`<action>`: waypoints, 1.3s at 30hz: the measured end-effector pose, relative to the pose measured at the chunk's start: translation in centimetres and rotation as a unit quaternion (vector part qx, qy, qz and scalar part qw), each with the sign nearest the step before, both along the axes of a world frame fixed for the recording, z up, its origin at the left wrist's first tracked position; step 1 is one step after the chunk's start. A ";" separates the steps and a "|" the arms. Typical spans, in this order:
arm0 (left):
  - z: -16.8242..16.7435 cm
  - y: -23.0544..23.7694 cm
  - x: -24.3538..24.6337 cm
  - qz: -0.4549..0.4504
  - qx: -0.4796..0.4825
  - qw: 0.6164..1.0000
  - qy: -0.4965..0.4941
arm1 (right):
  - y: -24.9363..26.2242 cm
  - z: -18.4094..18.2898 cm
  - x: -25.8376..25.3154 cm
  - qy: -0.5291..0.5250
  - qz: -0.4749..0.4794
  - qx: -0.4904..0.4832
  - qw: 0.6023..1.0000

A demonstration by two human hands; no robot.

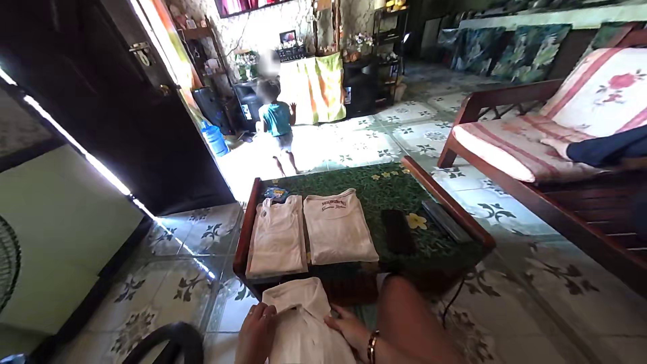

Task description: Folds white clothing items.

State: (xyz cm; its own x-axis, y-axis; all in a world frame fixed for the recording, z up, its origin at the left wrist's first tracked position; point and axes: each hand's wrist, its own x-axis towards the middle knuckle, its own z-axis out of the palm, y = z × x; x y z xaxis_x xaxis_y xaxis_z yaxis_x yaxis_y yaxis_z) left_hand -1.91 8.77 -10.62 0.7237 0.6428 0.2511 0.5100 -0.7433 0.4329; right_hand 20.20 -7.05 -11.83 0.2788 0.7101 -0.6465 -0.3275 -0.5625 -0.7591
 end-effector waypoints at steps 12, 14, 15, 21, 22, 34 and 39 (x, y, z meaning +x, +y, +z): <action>4.4 4.1 2.5 0.123 -0.332 0.929 0.109 | 2.8 0.3 1.0 -0.010 -0.042 0.026 0.999; 4.8 5.2 3.1 0.120 -0.410 0.891 0.153 | 3.6 -0.1 1.3 -0.022 -0.042 0.027 0.999; 4.8 5.6 3.3 0.121 -0.443 0.876 0.149 | 3.9 -0.3 1.5 -0.034 -0.041 0.029 0.998; 5.3 6.7 4.2 0.129 -0.442 0.870 0.177 | 5.0 -0.1 1.9 -0.071 -0.057 0.055 0.994; 5.5 6.7 4.4 0.128 -0.424 0.878 0.179 | 5.0 0.0 1.9 -0.064 -0.065 0.062 0.994; 1.8 0.3 2.0 0.316 -0.515 0.779 -0.165 | 3.7 -1.9 2.3 0.142 -0.095 0.110 0.979; 0.6 -1.0 1.3 0.336 -0.503 0.782 -0.153 | 3.3 -1.3 2.2 0.172 -0.070 0.130 0.974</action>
